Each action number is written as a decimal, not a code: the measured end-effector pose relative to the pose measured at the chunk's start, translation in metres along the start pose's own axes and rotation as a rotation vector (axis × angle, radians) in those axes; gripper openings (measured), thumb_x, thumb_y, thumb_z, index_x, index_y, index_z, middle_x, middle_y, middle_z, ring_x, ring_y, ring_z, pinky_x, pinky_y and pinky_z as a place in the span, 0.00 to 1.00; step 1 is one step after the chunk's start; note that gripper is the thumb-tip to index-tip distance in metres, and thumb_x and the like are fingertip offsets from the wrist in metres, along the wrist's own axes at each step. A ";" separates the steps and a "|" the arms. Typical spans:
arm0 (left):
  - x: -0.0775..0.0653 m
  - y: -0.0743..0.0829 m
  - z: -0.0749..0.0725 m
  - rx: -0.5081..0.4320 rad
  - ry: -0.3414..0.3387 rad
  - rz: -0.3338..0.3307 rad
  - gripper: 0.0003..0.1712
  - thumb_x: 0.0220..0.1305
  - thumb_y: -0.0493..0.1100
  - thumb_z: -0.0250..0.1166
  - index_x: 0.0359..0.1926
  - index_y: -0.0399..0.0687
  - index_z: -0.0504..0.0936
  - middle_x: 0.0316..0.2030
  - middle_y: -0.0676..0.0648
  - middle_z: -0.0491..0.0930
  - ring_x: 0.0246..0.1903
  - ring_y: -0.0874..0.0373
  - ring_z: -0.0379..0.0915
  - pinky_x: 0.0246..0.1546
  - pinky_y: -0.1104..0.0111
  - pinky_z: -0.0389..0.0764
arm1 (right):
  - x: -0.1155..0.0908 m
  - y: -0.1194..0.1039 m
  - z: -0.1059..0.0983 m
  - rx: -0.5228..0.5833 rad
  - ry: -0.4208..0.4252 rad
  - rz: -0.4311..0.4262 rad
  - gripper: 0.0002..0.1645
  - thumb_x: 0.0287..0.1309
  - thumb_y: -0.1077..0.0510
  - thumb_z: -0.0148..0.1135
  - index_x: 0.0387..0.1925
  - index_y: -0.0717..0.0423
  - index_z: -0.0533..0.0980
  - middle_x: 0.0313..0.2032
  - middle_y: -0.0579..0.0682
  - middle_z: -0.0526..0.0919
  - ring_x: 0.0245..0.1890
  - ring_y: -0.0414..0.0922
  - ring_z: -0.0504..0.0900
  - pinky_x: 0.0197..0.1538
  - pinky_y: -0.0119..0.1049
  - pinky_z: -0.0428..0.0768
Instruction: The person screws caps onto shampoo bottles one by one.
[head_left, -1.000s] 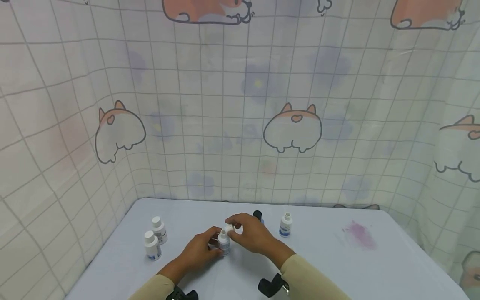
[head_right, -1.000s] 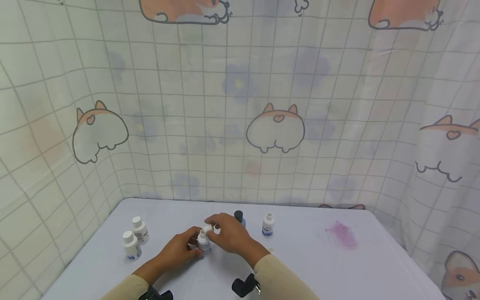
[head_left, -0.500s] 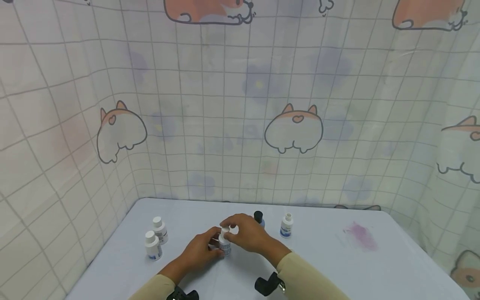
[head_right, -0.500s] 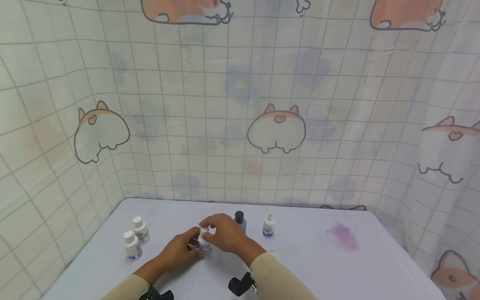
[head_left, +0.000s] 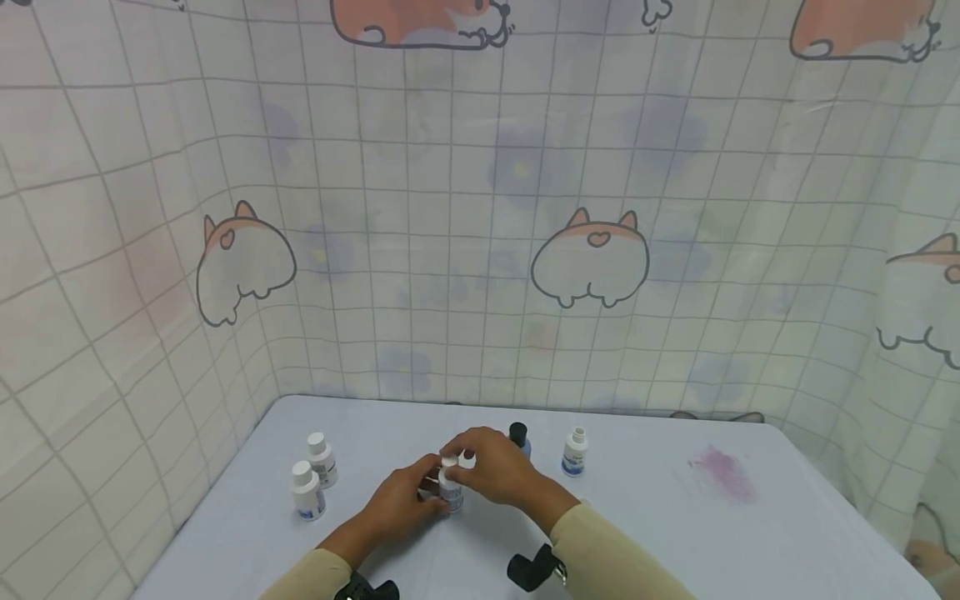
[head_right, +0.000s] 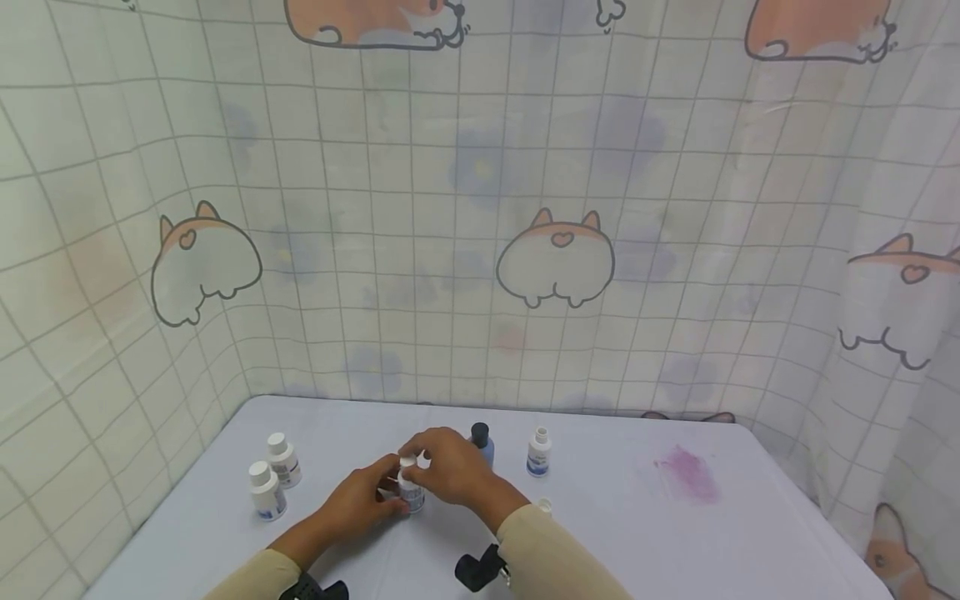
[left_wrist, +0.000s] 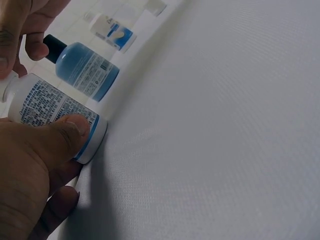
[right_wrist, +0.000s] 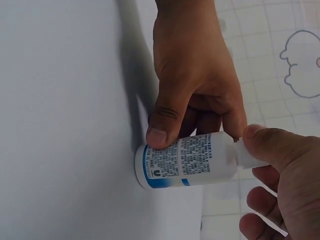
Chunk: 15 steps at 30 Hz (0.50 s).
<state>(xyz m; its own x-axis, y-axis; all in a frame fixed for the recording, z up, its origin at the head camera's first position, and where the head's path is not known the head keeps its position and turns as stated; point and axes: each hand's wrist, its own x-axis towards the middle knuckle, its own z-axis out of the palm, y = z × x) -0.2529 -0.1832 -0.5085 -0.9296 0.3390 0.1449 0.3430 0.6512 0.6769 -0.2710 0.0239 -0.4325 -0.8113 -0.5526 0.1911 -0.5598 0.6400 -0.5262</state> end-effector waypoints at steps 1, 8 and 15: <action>0.000 0.000 0.000 -0.002 0.000 -0.002 0.32 0.60 0.45 0.76 0.64 0.55 0.74 0.54 0.49 0.83 0.50 0.55 0.83 0.48 0.56 0.83 | 0.000 0.000 0.000 0.000 0.004 0.007 0.14 0.60 0.47 0.74 0.47 0.40 0.86 0.41 0.33 0.83 0.45 0.42 0.80 0.39 0.33 0.77; 0.001 0.002 0.000 0.001 0.009 0.010 0.31 0.60 0.44 0.77 0.62 0.58 0.75 0.54 0.50 0.83 0.49 0.56 0.83 0.49 0.54 0.83 | -0.001 0.004 0.000 -0.001 0.028 -0.002 0.20 0.59 0.42 0.75 0.49 0.44 0.83 0.41 0.37 0.82 0.48 0.43 0.79 0.49 0.40 0.79; 0.000 0.004 -0.001 0.022 0.015 0.011 0.32 0.60 0.43 0.76 0.63 0.53 0.74 0.53 0.47 0.84 0.49 0.54 0.84 0.49 0.54 0.83 | -0.007 0.012 -0.003 0.041 0.014 -0.145 0.17 0.73 0.53 0.61 0.59 0.45 0.82 0.57 0.37 0.82 0.61 0.43 0.76 0.65 0.47 0.73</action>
<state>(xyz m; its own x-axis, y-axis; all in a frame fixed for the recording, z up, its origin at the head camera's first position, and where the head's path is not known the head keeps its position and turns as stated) -0.2515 -0.1812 -0.5055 -0.9276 0.3360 0.1634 0.3560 0.6621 0.6595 -0.2728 0.0366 -0.4377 -0.7250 -0.6299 0.2785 -0.6640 0.5317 -0.5258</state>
